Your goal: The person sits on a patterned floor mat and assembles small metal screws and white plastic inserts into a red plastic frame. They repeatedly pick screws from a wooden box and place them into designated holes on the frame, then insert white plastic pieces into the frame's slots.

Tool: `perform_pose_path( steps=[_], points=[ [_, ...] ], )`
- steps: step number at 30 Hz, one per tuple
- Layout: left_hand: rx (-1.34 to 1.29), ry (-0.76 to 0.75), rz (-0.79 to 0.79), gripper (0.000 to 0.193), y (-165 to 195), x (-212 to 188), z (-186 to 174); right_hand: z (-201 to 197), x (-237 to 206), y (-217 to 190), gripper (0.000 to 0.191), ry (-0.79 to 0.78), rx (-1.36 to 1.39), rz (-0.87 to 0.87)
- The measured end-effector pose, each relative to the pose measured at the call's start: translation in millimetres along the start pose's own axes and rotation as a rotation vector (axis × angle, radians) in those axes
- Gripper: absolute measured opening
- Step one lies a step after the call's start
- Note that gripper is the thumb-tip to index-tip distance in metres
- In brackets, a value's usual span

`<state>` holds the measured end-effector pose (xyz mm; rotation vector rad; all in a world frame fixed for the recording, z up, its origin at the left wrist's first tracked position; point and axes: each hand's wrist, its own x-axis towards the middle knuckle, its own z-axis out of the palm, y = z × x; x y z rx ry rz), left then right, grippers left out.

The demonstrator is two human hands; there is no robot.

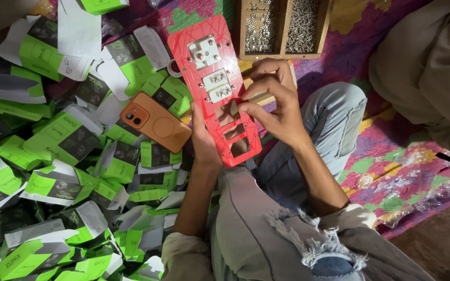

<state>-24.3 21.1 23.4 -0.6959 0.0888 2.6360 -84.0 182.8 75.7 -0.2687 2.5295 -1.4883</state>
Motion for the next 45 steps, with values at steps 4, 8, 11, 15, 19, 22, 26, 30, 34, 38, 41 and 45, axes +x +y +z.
perform_pose_path(
  steps=[4,8,11,15,19,22,26,30,34,38,41,45],
  points=[
    [0.050,0.058,0.009,0.082,-0.7,-0.2,-0.4,1.0,-5.4,1.2,0.045,-0.017,-0.001,0.038],
    [0.127,-0.004,0.049,0.083,-1.3,-1.6,-6.5,7.3,-11.9,5.5,0.030,-0.004,0.073,0.058],
    [0.369,-0.047,0.241,0.074,-4.4,-0.7,-7.6,9.7,-17.6,5.0,0.044,-0.031,0.370,0.124],
    [0.980,-0.036,0.535,0.059,-2.4,-3.2,1.2,9.1,-21.1,-0.6,0.063,-0.160,0.633,0.243],
    [0.774,-0.036,0.476,0.058,2.0,-2.8,12.6,7.8,-14.0,-1.5,0.055,-0.057,0.630,0.432],
    [0.747,0.010,0.475,0.055,8.3,-1.5,14.8,5.2,-11.9,-1.3,0.054,-0.050,0.681,0.436],
    [0.762,0.047,0.477,0.053,12.7,0.4,15.4,5.1,-15.8,-1.1,0.057,-0.043,0.716,0.454],
    [0.828,0.051,0.488,0.052,17.1,-0.6,18.5,6.1,-19.6,0.1,0.053,-0.067,0.685,0.454],
    [0.866,0.059,0.532,0.047,20.0,5.2,23.1,7.5,-21.0,0.3,0.052,-0.124,0.692,0.444],
    [0.887,0.125,0.524,0.036,20.9,8.7,27.7,10.4,-22.2,-0.7,0.053,-0.129,0.677,0.456],
    [0.902,0.115,0.551,0.032,22.0,9.8,30.0,10.9,-22.4,-0.5,0.052,-0.136,0.673,0.460],
    [0.894,0.107,0.573,0.026,22.8,9.9,30.0,9.8,-22.8,0.1,0.051,-0.153,0.679,0.462]
  ],
)
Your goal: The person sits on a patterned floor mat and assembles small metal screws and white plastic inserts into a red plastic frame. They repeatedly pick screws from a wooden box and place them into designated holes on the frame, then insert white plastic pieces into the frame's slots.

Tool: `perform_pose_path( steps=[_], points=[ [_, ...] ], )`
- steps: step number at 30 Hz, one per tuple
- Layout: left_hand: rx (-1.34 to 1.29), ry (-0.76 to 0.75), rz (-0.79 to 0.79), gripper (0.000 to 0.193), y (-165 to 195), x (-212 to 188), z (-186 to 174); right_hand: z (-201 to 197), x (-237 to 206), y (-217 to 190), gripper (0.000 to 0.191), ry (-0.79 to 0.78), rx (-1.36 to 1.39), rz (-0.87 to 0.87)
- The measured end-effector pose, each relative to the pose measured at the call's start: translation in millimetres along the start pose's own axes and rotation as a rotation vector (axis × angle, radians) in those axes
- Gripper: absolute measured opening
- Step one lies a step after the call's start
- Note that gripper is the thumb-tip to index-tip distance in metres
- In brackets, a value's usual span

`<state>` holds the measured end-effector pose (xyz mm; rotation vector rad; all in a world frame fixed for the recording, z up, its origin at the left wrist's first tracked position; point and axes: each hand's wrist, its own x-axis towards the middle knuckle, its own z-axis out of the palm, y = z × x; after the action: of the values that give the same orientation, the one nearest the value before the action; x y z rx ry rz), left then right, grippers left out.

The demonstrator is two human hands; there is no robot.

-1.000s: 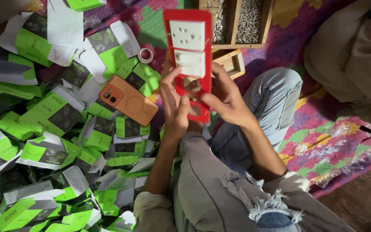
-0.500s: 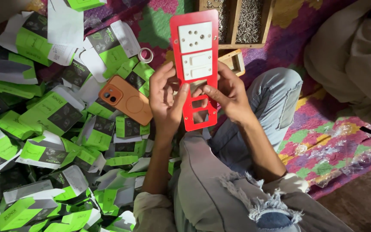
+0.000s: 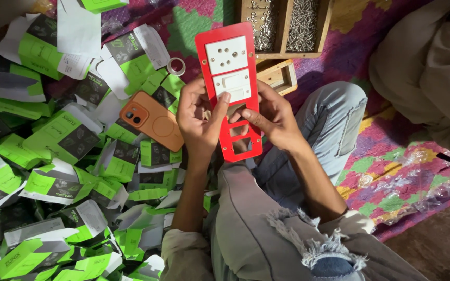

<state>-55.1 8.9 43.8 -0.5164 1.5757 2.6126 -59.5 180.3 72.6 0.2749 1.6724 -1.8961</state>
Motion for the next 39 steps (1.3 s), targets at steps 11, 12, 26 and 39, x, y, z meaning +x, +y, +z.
perform_pose_path(
  steps=[11,12,26,39],
  points=[
    [0.084,0.092,-0.003,0.017,-9.2,0.7,-9.1,4.9,-0.3,0.0,0.058,-0.047,0.030,0.016],
    [0.079,0.087,0.003,0.018,-8.5,1.2,-9.5,5.1,-0.3,-0.7,0.058,-0.048,0.037,0.023],
    [0.325,-0.150,-0.135,0.050,15.6,13.3,-45.2,-26.3,19.9,-34.5,0.044,-0.289,-0.821,-0.057],
    [0.292,0.010,-0.308,0.034,-76.0,-8.6,-56.1,-23.9,45.6,0.1,0.026,0.018,-1.143,-0.341]
  ],
)
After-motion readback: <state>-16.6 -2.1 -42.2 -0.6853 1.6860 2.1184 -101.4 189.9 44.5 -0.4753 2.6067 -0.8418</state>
